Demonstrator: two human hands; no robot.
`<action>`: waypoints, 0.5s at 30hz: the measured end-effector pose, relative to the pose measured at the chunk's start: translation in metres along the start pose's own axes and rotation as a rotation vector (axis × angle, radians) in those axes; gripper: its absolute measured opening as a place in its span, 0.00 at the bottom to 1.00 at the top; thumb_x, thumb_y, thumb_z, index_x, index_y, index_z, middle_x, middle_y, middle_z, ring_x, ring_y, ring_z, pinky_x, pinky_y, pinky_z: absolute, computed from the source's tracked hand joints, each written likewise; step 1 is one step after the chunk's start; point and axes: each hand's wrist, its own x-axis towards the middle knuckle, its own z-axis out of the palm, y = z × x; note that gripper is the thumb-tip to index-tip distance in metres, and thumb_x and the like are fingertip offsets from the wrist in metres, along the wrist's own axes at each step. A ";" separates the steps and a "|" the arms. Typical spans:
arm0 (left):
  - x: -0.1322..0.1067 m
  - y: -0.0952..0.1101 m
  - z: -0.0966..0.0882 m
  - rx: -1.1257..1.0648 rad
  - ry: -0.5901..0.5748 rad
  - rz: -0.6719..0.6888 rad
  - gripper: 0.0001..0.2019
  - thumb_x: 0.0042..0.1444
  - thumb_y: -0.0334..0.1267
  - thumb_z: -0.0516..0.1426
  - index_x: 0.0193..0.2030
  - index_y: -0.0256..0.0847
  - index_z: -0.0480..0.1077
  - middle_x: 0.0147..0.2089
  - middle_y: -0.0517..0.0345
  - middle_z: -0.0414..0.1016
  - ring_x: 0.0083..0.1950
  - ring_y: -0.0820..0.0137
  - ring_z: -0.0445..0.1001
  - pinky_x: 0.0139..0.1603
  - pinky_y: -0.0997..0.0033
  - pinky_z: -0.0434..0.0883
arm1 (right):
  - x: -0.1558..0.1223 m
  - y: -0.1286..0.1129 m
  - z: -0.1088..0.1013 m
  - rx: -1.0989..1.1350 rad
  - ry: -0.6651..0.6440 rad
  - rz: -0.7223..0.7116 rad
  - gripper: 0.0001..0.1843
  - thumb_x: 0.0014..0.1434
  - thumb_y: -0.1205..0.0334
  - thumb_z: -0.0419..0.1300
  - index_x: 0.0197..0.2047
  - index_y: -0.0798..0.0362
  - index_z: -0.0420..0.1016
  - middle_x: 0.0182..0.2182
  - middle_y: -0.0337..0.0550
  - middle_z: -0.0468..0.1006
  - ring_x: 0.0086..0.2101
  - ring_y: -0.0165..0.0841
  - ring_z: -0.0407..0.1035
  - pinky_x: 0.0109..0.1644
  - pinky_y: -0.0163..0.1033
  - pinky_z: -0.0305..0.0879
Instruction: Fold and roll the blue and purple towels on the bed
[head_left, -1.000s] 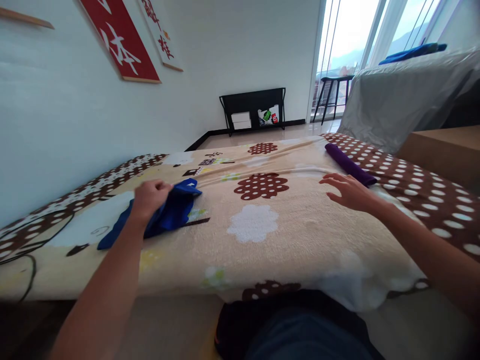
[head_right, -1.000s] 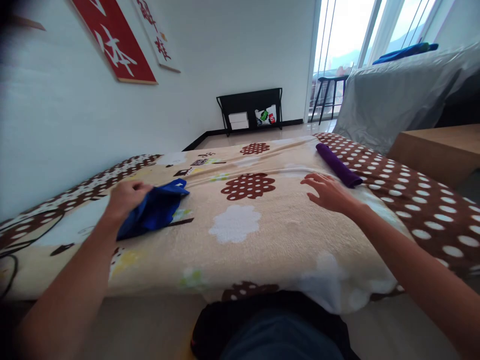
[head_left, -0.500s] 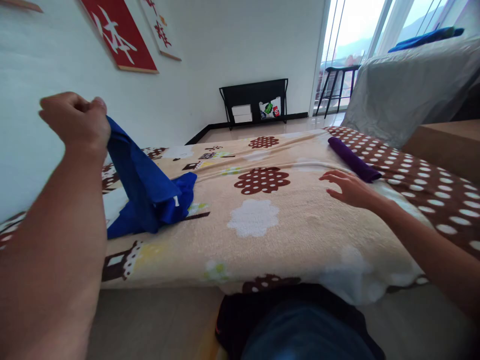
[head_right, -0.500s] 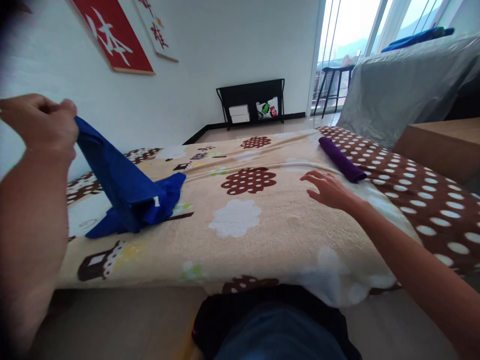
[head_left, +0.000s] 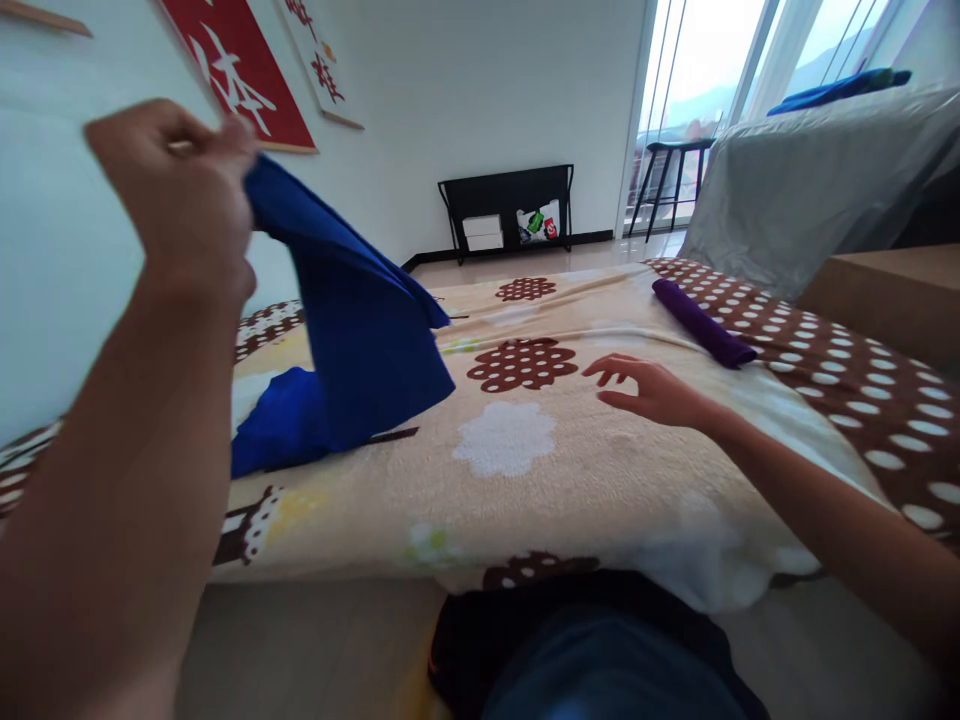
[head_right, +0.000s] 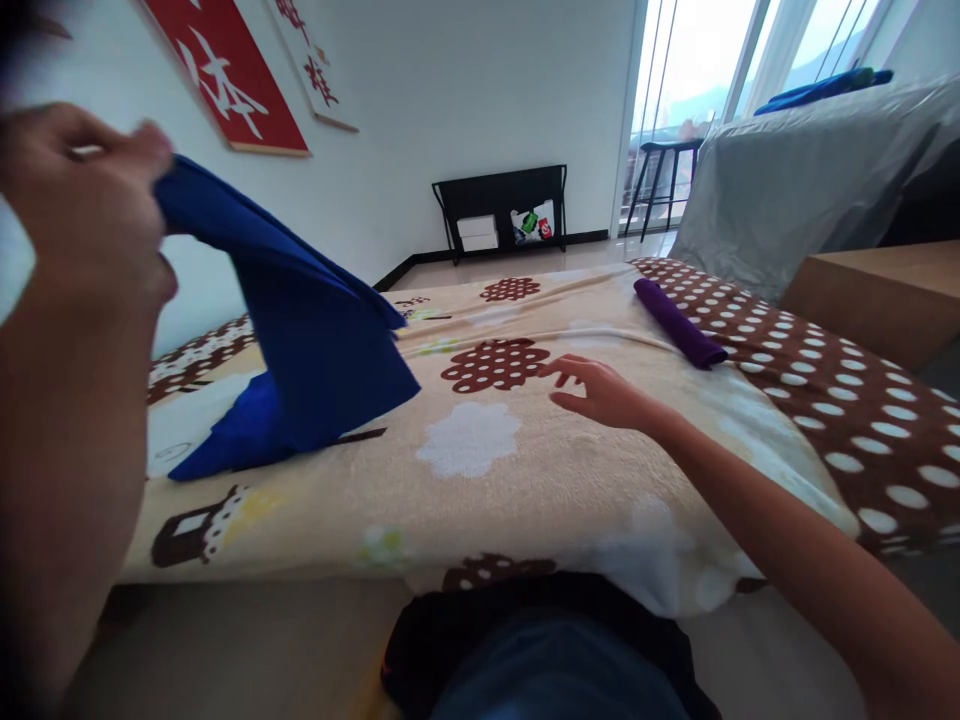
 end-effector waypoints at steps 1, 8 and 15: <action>-0.014 0.017 0.005 -0.031 -0.021 0.018 0.24 0.63 0.53 0.55 0.43 0.27 0.67 0.38 0.60 0.66 0.42 0.74 0.69 0.41 0.74 0.59 | 0.007 -0.014 0.000 0.087 0.007 -0.016 0.17 0.65 0.52 0.57 0.55 0.45 0.73 0.50 0.42 0.78 0.43 0.35 0.74 0.49 0.46 0.71; -0.104 0.092 0.048 -0.172 -0.574 0.146 0.19 0.56 0.46 0.61 0.23 0.37 0.60 0.22 0.66 0.52 0.25 0.81 0.56 0.29 0.73 0.48 | 0.043 -0.102 0.016 0.229 0.059 -0.118 0.26 0.62 0.42 0.58 0.63 0.32 0.66 0.53 0.33 0.77 0.48 0.36 0.74 0.53 0.49 0.71; -0.144 0.101 0.065 -0.406 -0.714 0.201 0.21 0.57 0.44 0.60 0.21 0.41 0.54 0.21 0.65 0.53 0.23 0.77 0.54 0.25 0.70 0.51 | 0.055 -0.125 0.042 0.030 0.209 -0.041 0.23 0.59 0.32 0.56 0.43 0.41 0.75 0.33 0.35 0.80 0.35 0.36 0.75 0.40 0.47 0.71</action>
